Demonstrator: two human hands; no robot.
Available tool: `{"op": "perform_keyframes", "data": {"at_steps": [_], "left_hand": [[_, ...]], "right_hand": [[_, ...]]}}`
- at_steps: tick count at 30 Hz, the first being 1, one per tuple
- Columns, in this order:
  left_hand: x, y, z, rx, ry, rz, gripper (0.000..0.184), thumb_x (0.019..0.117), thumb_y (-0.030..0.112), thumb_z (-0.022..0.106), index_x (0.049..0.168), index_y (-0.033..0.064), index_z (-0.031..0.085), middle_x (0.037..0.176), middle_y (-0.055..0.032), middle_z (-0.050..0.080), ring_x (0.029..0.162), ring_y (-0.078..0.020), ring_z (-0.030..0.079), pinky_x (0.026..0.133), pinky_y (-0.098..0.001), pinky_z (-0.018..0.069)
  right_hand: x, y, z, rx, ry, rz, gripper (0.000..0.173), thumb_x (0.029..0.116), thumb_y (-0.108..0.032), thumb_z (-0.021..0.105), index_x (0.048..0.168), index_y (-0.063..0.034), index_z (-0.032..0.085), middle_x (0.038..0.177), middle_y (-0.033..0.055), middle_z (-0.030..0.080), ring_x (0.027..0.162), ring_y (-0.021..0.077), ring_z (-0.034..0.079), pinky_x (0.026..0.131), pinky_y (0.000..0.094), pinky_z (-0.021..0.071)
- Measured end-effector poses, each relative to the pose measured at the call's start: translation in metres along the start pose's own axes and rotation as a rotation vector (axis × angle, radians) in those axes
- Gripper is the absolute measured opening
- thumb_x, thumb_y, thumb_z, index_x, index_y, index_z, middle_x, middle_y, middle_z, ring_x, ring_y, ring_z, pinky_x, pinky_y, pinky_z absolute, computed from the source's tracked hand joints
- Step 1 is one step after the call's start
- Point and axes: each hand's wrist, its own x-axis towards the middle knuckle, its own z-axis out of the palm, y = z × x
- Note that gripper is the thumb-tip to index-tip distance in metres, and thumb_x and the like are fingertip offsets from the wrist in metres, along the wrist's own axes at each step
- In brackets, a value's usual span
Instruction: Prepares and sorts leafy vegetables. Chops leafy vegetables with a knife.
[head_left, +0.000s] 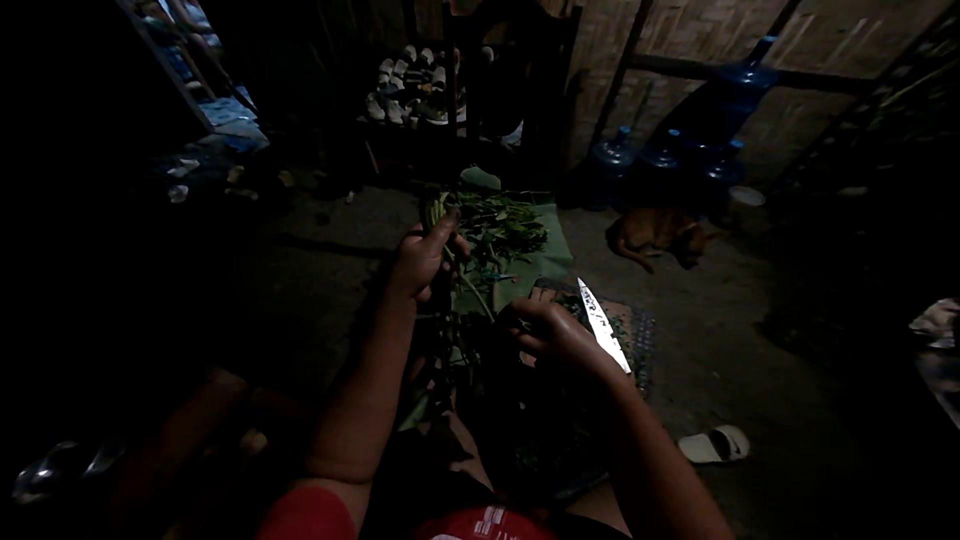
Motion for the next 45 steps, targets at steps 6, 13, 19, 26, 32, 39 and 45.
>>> {"op": "perform_keyframes", "data": {"at_steps": [6,13,19,26,32,39,45], "left_hand": [[0.000,0.003,0.003,-0.054,0.053,0.003,0.035,0.1103,0.033,0.047,0.085,0.0111,0.057,0.062,0.0033,0.057,0.043,-0.0020,0.048,0.040,-0.0157,0.0451],[-0.003,0.000,0.001,0.010,0.150,0.036,0.041,0.1107,0.038,0.044,0.080,0.0127,0.055,0.059,0.0036,0.056,0.042,-0.0040,0.048,0.041,-0.0182,0.0449],[0.002,-0.003,-0.022,-0.039,0.391,0.087,0.043,0.1110,0.039,0.042,0.076,0.0164,0.054,0.058,0.0061,0.056,0.045,-0.0045,0.050,0.043,-0.0206,0.0466],[-0.007,0.006,-0.019,-0.008,0.309,0.114,0.039,0.1098,0.040,0.047,0.084,0.0127,0.058,0.061,0.0048,0.060,0.042,-0.0044,0.052,0.041,-0.0196,0.0490],[-0.013,0.001,0.011,-0.031,0.256,0.085,0.021,0.1076,0.032,0.055,0.103,0.0121,0.058,0.066,0.0036,0.062,0.044,-0.0049,0.054,0.044,-0.0196,0.0510],[-0.018,-0.002,0.016,0.013,0.112,0.122,0.019,0.1042,0.029,0.062,0.110,0.0115,0.059,0.074,0.0026,0.065,0.053,-0.0042,0.059,0.046,-0.0182,0.0519],[-0.014,-0.011,0.017,0.099,0.077,0.169,0.021,0.1068,0.030,0.057,0.099,0.0113,0.058,0.069,0.0045,0.062,0.052,-0.0041,0.058,0.047,-0.0187,0.0515]], "right_hand": [[-0.003,-0.001,0.006,0.008,0.088,0.047,0.018,0.0970,-0.010,0.063,0.113,-0.0032,0.069,0.102,0.0099,0.070,0.089,0.0143,0.068,0.082,0.0340,0.0579],[-0.012,-0.004,0.008,-0.056,0.202,0.159,0.015,0.1018,-0.017,0.059,0.105,-0.0040,0.067,0.089,0.0077,0.067,0.076,0.0137,0.065,0.071,0.0337,0.0561],[-0.029,0.037,0.013,0.342,0.497,0.293,0.026,0.1054,-0.020,0.051,0.118,0.0003,0.061,0.093,0.0082,0.065,0.076,0.0136,0.063,0.069,0.0347,0.0560],[-0.028,0.032,0.003,0.648,0.534,0.165,0.016,0.1047,-0.021,0.050,0.110,-0.0097,0.061,0.077,-0.0047,0.059,0.062,0.0029,0.055,0.058,0.0214,0.0501],[0.015,-0.026,0.017,-0.154,0.401,0.018,0.029,0.0994,-0.028,0.066,0.115,-0.0037,0.068,0.082,0.0094,0.067,0.067,0.0205,0.064,0.063,0.0417,0.0563],[0.035,-0.028,0.019,-0.270,0.408,0.006,0.017,0.0924,-0.014,0.070,0.105,-0.0025,0.070,0.084,0.0134,0.069,0.071,0.0288,0.068,0.063,0.0504,0.0562],[0.031,-0.028,0.008,0.215,0.238,0.031,0.020,0.1007,-0.015,0.049,0.106,-0.0034,0.065,0.080,0.0036,0.061,0.063,0.0088,0.056,0.057,0.0285,0.0496]]}}
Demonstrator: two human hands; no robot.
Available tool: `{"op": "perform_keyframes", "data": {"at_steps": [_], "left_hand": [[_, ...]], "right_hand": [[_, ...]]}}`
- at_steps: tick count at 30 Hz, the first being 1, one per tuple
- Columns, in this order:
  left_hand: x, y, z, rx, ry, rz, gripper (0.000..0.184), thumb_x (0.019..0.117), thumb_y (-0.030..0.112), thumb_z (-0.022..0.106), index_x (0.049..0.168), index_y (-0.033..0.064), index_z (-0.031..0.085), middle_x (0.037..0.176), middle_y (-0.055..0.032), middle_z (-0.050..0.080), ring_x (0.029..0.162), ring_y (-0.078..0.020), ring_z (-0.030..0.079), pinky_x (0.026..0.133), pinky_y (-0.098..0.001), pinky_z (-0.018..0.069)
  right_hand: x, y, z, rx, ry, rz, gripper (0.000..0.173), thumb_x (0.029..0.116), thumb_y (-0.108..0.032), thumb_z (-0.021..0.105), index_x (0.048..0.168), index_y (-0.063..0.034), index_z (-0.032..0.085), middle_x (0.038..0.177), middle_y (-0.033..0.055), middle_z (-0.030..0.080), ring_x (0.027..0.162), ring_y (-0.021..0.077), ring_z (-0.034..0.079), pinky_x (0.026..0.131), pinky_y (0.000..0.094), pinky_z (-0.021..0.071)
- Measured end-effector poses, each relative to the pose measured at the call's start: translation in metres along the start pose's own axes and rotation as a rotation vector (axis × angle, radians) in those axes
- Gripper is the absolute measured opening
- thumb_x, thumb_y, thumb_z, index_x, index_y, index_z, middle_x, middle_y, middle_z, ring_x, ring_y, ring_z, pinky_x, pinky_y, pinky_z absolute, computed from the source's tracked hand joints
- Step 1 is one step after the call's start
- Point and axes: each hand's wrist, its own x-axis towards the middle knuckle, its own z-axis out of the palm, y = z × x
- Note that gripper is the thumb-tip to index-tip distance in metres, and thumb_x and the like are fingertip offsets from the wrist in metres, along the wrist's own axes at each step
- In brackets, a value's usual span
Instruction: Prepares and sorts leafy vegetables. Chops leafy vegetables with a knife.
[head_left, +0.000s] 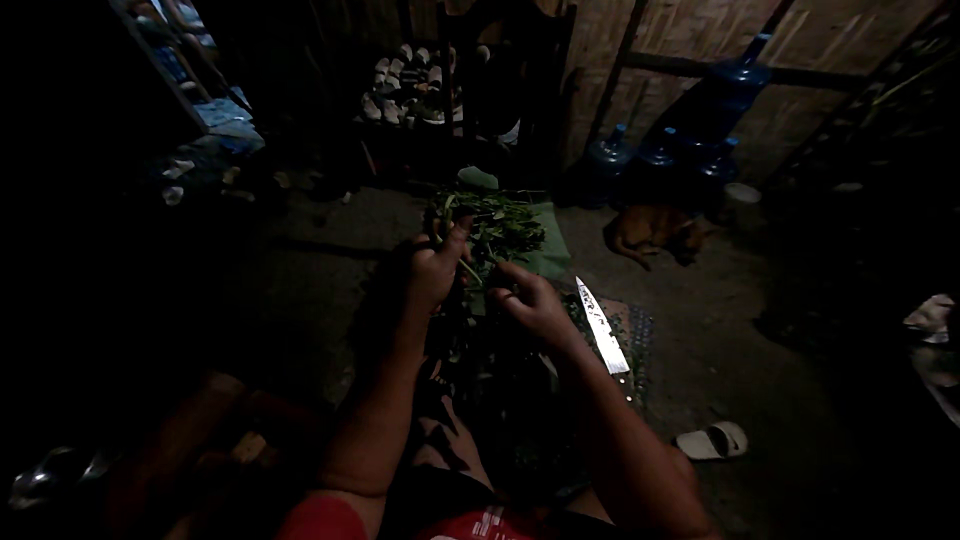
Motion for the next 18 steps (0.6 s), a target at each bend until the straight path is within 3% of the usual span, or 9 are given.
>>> {"op": "perform_keyframes", "data": {"at_steps": [1,6,8,9,10,12,14,16,18], "left_hand": [[0.000,0.000,0.001,0.014,0.016,-0.019,0.022,0.1075,0.031,0.055,0.098,0.0113,0.059,0.069,0.0045,0.061,0.052,-0.0039,0.057,0.047,-0.0187,0.0512],[0.028,0.004,-0.038,-0.089,0.296,-0.119,0.042,0.1101,0.040,0.046,0.083,0.0109,0.059,0.063,0.0045,0.058,0.044,-0.0042,0.051,0.043,-0.0196,0.0492],[0.027,0.009,-0.043,-0.118,0.291,-0.090,0.034,0.1098,0.038,0.048,0.090,0.0126,0.057,0.065,0.0051,0.057,0.044,-0.0041,0.051,0.044,-0.0194,0.0501],[0.025,0.009,-0.042,-0.127,0.266,-0.080,0.027,0.1096,0.036,0.049,0.098,0.0133,0.057,0.067,0.0056,0.058,0.046,-0.0037,0.051,0.045,-0.0191,0.0501],[0.023,0.010,-0.039,-0.135,0.252,-0.083,0.024,0.1090,0.035,0.051,0.104,0.0136,0.058,0.069,0.0057,0.059,0.046,-0.0036,0.051,0.045,-0.0189,0.0495],[0.023,0.008,-0.034,-0.152,0.225,-0.072,0.022,0.1084,0.035,0.052,0.102,0.0146,0.057,0.070,0.0054,0.061,0.046,-0.0035,0.051,0.044,-0.0186,0.0486],[0.022,0.007,-0.029,-0.157,0.208,-0.060,0.022,0.1082,0.034,0.053,0.101,0.0140,0.058,0.071,0.0044,0.063,0.046,-0.0036,0.052,0.044,-0.0183,0.0480],[0.020,0.009,-0.021,-0.163,0.206,-0.067,0.022,0.1078,0.034,0.054,0.101,0.0140,0.059,0.071,0.0040,0.063,0.046,-0.0041,0.052,0.044,-0.0185,0.0481],[0.017,0.010,-0.013,-0.168,0.188,-0.060,0.019,0.1083,0.032,0.053,0.103,0.0141,0.057,0.069,0.0044,0.061,0.046,-0.0040,0.052,0.044,-0.0184,0.0487]], "right_hand": [[-0.003,0.001,-0.001,0.072,-0.011,0.017,0.021,0.1010,-0.015,0.049,0.108,-0.0033,0.065,0.081,0.0030,0.061,0.062,0.0077,0.055,0.056,0.0273,0.0491],[-0.037,0.030,-0.030,0.439,0.063,0.061,0.018,0.0966,-0.029,0.050,0.083,-0.0205,0.058,0.070,-0.0103,0.053,0.060,0.0000,0.049,0.055,0.0195,0.0445],[-0.046,0.050,-0.047,0.532,0.107,0.095,0.029,0.0927,-0.052,0.061,0.078,-0.0273,0.058,0.067,-0.0154,0.056,0.062,-0.0043,0.053,0.058,0.0163,0.0463],[-0.047,0.055,-0.052,0.586,0.099,0.109,0.032,0.0911,-0.055,0.063,0.075,-0.0282,0.057,0.065,-0.0157,0.056,0.060,-0.0051,0.055,0.057,0.0146,0.0473],[-0.047,0.060,-0.053,0.700,0.077,0.119,0.032,0.0911,-0.051,0.065,0.073,-0.0259,0.057,0.061,-0.0127,0.055,0.055,-0.0028,0.055,0.053,0.0152,0.0477],[-0.043,0.074,-0.052,0.892,0.003,0.131,0.032,0.0877,-0.049,0.071,0.069,-0.0253,0.060,0.059,-0.0100,0.055,0.052,0.0008,0.055,0.051,0.0176,0.0490],[-0.040,0.078,-0.046,0.944,-0.012,0.209,0.029,0.0907,-0.042,0.067,0.069,-0.0241,0.059,0.062,-0.0089,0.058,0.050,0.0007,0.054,0.049,0.0167,0.0478],[-0.040,0.070,-0.038,0.827,0.046,0.296,0.026,0.1024,-0.024,0.043,0.080,-0.0186,0.055,0.066,-0.0069,0.061,0.051,-0.0005,0.053,0.050,0.0153,0.0470],[-0.042,0.057,-0.027,0.574,0.133,0.341,0.011,0.1041,-0.012,0.048,0.098,-0.0094,0.056,0.076,-0.0031,0.064,0.062,0.0028,0.058,0.060,0.0202,0.0512]]}}
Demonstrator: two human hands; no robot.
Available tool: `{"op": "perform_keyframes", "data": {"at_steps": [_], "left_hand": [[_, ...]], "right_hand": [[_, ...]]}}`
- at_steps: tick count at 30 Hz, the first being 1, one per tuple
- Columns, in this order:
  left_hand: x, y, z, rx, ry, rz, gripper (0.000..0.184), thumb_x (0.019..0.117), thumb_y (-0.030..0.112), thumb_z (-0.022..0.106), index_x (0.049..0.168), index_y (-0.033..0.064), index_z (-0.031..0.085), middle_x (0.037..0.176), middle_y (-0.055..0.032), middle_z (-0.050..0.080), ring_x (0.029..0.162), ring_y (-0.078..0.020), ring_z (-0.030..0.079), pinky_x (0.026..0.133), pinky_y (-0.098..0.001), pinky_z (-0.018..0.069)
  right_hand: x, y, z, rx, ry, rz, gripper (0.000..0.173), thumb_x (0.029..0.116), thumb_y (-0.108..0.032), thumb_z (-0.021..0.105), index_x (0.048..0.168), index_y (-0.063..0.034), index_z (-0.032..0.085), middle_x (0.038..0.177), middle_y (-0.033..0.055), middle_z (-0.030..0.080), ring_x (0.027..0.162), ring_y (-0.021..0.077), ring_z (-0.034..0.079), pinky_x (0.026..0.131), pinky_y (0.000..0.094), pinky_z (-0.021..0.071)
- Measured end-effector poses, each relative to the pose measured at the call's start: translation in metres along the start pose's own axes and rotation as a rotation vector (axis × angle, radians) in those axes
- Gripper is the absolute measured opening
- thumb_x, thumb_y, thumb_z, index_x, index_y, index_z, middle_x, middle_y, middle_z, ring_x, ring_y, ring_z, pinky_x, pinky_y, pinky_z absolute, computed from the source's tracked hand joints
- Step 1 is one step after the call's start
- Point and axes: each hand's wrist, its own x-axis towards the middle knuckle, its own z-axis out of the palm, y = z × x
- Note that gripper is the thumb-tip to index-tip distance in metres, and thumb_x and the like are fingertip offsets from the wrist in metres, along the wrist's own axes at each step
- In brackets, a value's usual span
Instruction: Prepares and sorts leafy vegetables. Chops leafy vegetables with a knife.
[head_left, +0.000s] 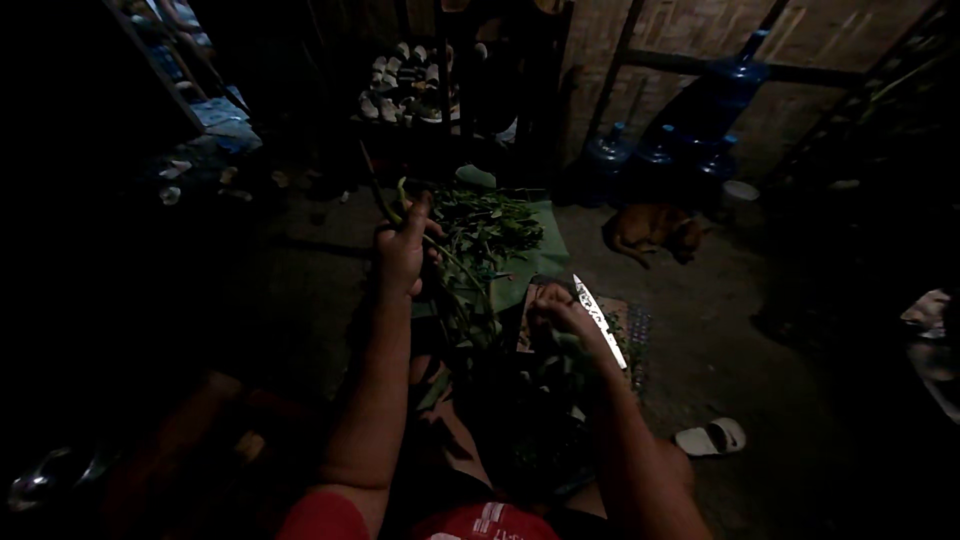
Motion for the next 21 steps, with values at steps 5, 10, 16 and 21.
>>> {"op": "perform_keyframes", "data": {"at_steps": [5,10,16,21], "left_hand": [[-0.006,-0.001,0.016,-0.003,-0.042,0.022,0.017,0.1080,0.028,0.054,0.099,0.0139,0.055,0.067,0.0045,0.060,0.046,-0.0043,0.053,0.044,-0.0190,0.0500],[-0.009,0.000,0.024,-0.010,-0.053,-0.018,0.020,0.1071,0.030,0.056,0.099,0.0123,0.056,0.069,0.0030,0.059,0.045,-0.0047,0.052,0.043,-0.0184,0.0493],[-0.009,-0.001,0.022,0.042,-0.085,-0.026,0.028,0.1075,0.036,0.054,0.093,0.0125,0.059,0.069,0.0029,0.059,0.046,-0.0048,0.052,0.044,-0.0189,0.0501],[-0.005,-0.003,0.021,0.122,-0.070,-0.053,0.041,0.1101,0.041,0.045,0.084,0.0121,0.059,0.068,0.0027,0.060,0.046,-0.0051,0.050,0.045,-0.0187,0.0474]], "right_hand": [[-0.006,-0.015,0.035,-0.547,0.068,-0.115,0.031,0.0982,-0.022,0.069,0.123,-0.0061,0.059,0.102,0.0111,0.067,0.077,0.0165,0.065,0.070,0.0370,0.0574],[0.002,-0.006,0.046,-0.929,0.169,-0.294,0.023,0.0993,-0.019,0.065,0.115,-0.0014,0.062,0.083,0.0131,0.067,0.068,0.0249,0.065,0.065,0.0448,0.0574],[0.008,-0.006,0.042,-1.011,0.223,-0.358,0.026,0.0986,-0.023,0.066,0.111,-0.0003,0.063,0.077,0.0125,0.066,0.062,0.0268,0.064,0.059,0.0472,0.0562],[-0.001,-0.016,0.042,-1.001,0.055,-0.349,0.020,0.0925,-0.011,0.071,0.107,-0.0003,0.064,0.087,0.0150,0.069,0.077,0.0305,0.069,0.070,0.0521,0.0581]]}}
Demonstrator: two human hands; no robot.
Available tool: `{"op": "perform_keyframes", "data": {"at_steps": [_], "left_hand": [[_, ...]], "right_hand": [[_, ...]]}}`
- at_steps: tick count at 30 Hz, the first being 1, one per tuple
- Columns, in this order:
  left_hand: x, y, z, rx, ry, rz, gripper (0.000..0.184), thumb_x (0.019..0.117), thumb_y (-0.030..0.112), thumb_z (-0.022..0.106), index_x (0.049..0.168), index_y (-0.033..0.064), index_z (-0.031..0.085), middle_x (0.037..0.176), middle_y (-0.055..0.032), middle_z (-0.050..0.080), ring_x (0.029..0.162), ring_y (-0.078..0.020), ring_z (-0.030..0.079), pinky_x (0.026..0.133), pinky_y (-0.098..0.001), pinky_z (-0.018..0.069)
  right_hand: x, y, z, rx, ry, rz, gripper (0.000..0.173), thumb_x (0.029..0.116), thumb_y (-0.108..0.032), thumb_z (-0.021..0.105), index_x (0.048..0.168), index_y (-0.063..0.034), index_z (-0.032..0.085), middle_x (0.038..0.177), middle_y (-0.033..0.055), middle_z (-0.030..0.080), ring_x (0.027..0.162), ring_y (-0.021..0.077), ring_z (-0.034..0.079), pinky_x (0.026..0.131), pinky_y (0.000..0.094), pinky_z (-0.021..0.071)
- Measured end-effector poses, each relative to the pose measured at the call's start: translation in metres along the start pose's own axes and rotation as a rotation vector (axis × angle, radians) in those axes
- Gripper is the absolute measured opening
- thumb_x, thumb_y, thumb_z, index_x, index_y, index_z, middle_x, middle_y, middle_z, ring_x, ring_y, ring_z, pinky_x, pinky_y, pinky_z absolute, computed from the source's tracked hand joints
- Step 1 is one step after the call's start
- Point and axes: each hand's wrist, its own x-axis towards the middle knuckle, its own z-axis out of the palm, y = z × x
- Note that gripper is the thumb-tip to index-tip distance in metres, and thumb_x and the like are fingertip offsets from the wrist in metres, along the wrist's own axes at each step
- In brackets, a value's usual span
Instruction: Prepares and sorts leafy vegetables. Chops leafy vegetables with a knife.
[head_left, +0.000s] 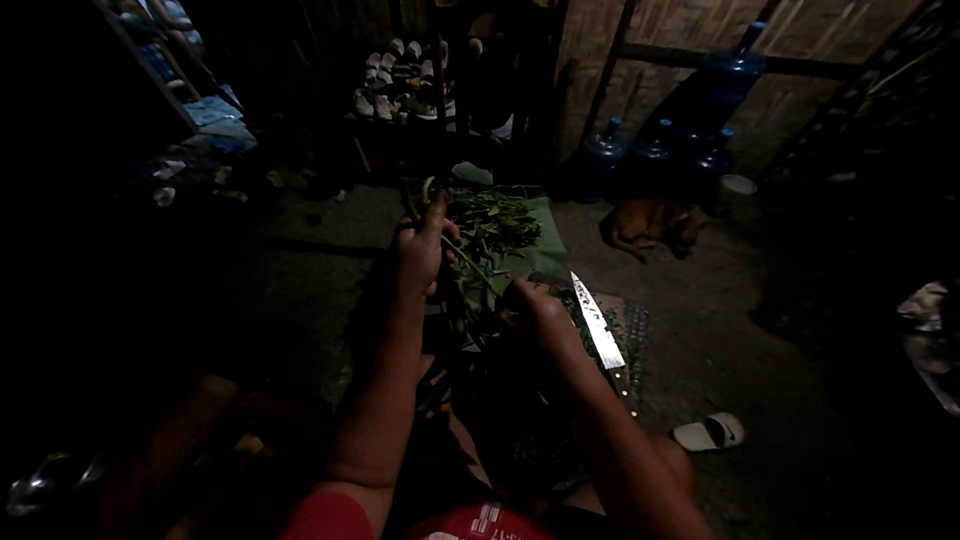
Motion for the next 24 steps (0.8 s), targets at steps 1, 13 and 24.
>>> {"op": "perform_keyframes", "data": {"at_steps": [1,13,24], "left_hand": [[0.003,-0.002,-0.001,0.019,0.014,-0.004,0.042,0.1101,0.042,0.044,0.084,0.0119,0.059,0.067,0.0028,0.060,0.047,-0.0052,0.051,0.046,-0.0190,0.0469],[0.035,0.009,-0.059,-0.123,0.087,0.074,0.040,0.1114,0.043,0.038,0.084,0.0170,0.052,0.064,0.0059,0.055,0.049,-0.0047,0.053,0.045,-0.0195,0.0472],[0.024,0.014,-0.049,-0.255,-0.054,0.097,0.042,0.1131,0.041,0.031,0.081,0.0197,0.047,0.061,0.0069,0.052,0.047,-0.0035,0.051,0.044,-0.0173,0.0458]], "right_hand": [[-0.004,-0.001,-0.001,0.038,-0.022,-0.033,0.017,0.0934,-0.011,0.070,0.106,-0.0009,0.065,0.087,0.0136,0.068,0.076,0.0280,0.069,0.070,0.0500,0.0585],[-0.053,0.071,-0.041,1.225,0.033,0.146,0.019,0.0921,-0.038,0.068,0.080,-0.0247,0.064,0.077,-0.0053,0.068,0.058,-0.0017,0.057,0.053,0.0139,0.0473],[-0.036,0.052,-0.032,0.715,0.066,0.351,0.025,0.1044,-0.008,0.041,0.122,0.0034,0.056,0.086,-0.0047,0.059,0.074,-0.0038,0.056,0.074,0.0154,0.0495]]}}
